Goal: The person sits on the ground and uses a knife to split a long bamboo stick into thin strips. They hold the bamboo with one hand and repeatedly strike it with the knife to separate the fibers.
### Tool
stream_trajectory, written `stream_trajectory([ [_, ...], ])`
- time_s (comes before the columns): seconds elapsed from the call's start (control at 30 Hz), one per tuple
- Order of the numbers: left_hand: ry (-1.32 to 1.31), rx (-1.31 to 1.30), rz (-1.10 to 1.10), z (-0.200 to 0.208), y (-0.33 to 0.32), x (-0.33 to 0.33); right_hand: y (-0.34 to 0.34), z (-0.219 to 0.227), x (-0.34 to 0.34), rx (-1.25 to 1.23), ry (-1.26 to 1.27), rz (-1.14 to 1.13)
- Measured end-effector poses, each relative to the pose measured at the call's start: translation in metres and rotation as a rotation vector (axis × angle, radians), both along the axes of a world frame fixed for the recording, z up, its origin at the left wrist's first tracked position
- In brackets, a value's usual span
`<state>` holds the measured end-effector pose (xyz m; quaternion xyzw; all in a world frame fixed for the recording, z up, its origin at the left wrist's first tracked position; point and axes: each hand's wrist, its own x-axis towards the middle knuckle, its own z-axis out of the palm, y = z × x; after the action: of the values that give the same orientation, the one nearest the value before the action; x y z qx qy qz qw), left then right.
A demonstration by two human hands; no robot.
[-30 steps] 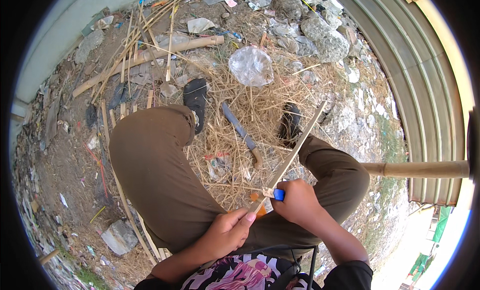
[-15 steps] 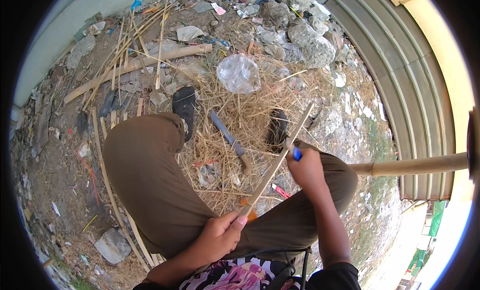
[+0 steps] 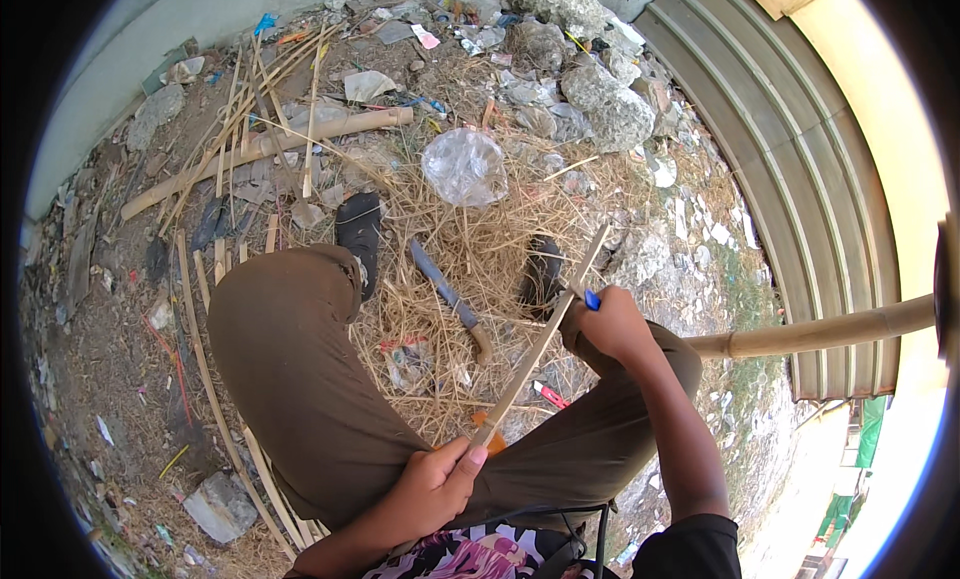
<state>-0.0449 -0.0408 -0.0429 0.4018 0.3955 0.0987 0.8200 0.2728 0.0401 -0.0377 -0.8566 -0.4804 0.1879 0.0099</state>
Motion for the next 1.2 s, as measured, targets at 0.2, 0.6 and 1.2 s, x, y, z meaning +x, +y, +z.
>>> stream_trajectory([
  [0.2,-0.058,-0.027,-0.017,0.002,-0.003,-0.001,0.025,-0.008,0.073,0.197,0.049,-0.282],
  [0.6,-0.015,0.033,0.039,0.006,0.0,-0.004,-0.091,0.003,-0.102,-0.1,0.36,0.28],
  [1.2,-0.015,0.214,0.006,-0.001,-0.004,-0.004,-0.03,0.01,-0.041,-0.097,0.138,-0.084],
])
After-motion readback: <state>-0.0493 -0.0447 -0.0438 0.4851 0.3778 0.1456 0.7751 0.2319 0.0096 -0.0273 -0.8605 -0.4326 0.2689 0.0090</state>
